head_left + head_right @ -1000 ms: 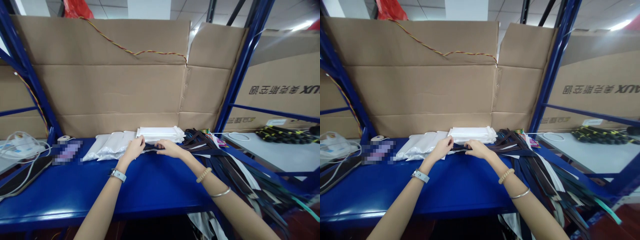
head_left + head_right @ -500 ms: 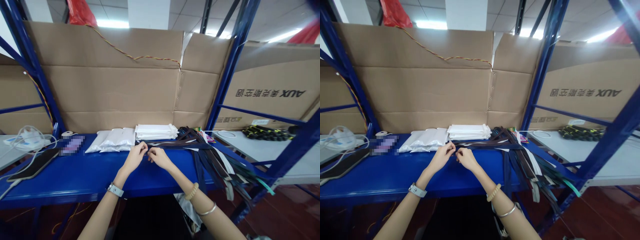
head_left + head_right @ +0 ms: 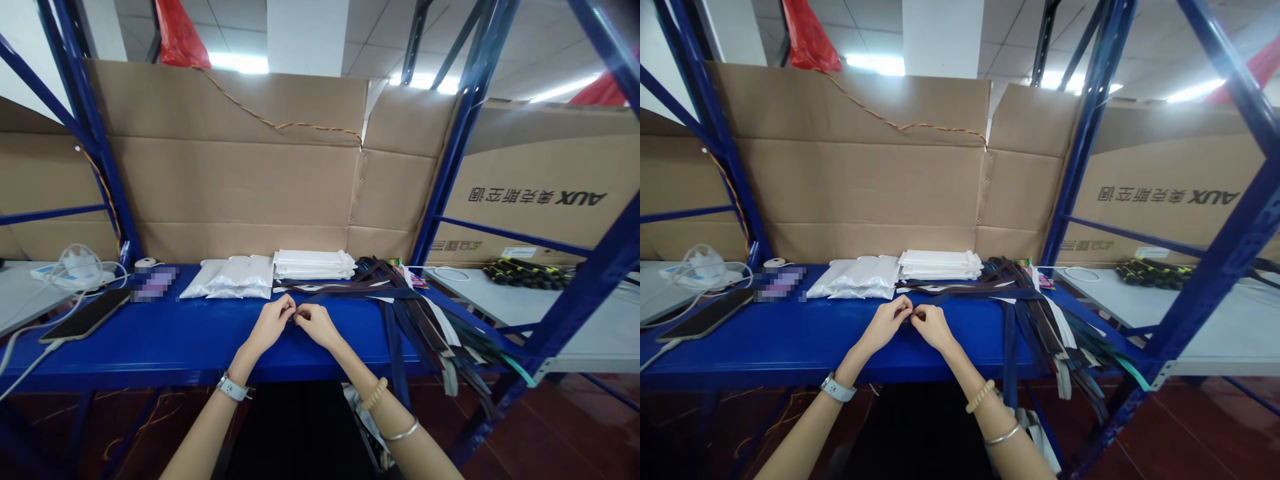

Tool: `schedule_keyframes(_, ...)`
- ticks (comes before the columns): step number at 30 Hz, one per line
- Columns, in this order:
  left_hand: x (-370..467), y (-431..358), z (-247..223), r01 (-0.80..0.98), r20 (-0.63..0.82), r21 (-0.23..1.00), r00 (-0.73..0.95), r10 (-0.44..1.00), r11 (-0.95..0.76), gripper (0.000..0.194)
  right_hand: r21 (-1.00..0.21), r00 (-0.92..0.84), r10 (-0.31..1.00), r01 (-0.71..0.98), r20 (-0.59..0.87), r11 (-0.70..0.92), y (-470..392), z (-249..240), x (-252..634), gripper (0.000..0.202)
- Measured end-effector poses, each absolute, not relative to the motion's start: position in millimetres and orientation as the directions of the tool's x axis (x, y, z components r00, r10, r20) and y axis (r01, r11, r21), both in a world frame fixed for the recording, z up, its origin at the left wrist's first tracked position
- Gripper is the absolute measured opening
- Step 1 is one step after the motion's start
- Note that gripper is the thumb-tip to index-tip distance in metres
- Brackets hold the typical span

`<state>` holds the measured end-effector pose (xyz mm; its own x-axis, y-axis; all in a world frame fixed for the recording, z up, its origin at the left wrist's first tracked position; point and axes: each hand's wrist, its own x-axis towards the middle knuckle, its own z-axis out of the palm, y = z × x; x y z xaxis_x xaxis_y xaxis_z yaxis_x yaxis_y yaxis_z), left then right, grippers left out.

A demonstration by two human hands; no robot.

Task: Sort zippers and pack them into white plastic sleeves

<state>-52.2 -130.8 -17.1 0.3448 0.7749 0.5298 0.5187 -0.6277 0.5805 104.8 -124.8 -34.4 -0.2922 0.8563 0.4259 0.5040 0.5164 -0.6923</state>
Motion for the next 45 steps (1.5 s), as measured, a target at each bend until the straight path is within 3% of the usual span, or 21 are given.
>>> schedule_keyframes(9, -53.5, -135.5, -18.4, 0.537, 0.564, 0.532, 0.352, 0.747, -0.655, 0.012, -0.602, -0.218, 0.842, 0.613, 0.493, 0.511, -138.9, -32.0, 105.7, 0.018)
schedule_keyframes(16, -72.1, -126.6, -19.4, 0.604, 0.606, 0.488, 0.286, 0.742, -0.630, 0.014, -0.299, -0.104, 0.785, 0.888, 0.610, 0.350, -146.3, -35.6, 151.7, 0.018)
schedule_keyframes(22, -140.7, -109.5, -18.6, 0.741, 0.642, 0.459, 0.106, 0.760, -0.491, 0.010, -0.214, 0.025, 0.737, 0.963, 0.676, 0.164, -140.2, -46.2, 227.5, 0.022)
schedule_keyframes(26, -189.7, -108.1, -21.2, 0.841, 0.645, 0.438, -0.048, 0.763, -0.317, 0.012, -0.195, -0.042, 0.688, 0.945, 0.724, 0.263, -134.2, -52.4, 255.1, 0.025)
schedule_keyframes(30, -202.1, -111.9, -23.8, 0.921, 0.628, 0.350, -0.092, 0.772, -0.174, 0.016, -0.278, -0.042, 0.685, 0.894, 0.727, 0.351, -136.4, -51.4, 257.8, 0.023)
schedule_keyframes(35, -157.2, -123.7, -13.4, 0.975, 0.793, 0.157, -0.029, 0.608, -0.159, 0.026, -0.555, -0.052, 0.818, 0.709, 0.573, 0.435, -146.9, -42.6, 244.4, 0.020)
schedule_keyframes(37, -120.0, -132.9, -10.1, 0.942, 0.800, 0.225, -0.031, 0.599, -0.251, 0.024, -0.693, -0.094, 0.876, 0.573, 0.474, 0.437, -147.8, -42.7, 231.5, 0.031)
schedule_keyframes(40, -54.1, -147.9, -14.3, 0.760, 0.689, 0.393, 0.129, 0.713, -0.518, 0.024, -0.863, -0.125, 0.921, 0.322, 0.369, 0.389, -145.2, -46.3, 208.3, 0.050)
schedule_keyframes(42, -15.3, -155.1, -21.4, 0.674, 0.616, 0.453, 0.236, 0.751, -0.583, 0.024, -0.912, -0.107, 0.932, 0.196, 0.345, 0.360, -143.9, -47.8, 196.0, 0.053)
schedule_keyframes(45, 19.4, -160.0, -30.1, 0.669, 0.559, 0.449, 0.306, 0.771, -0.592, 0.021, -0.920, -0.128, 0.925, 0.121, 0.357, 0.372, -145.2, -46.5, 187.5, 0.053)
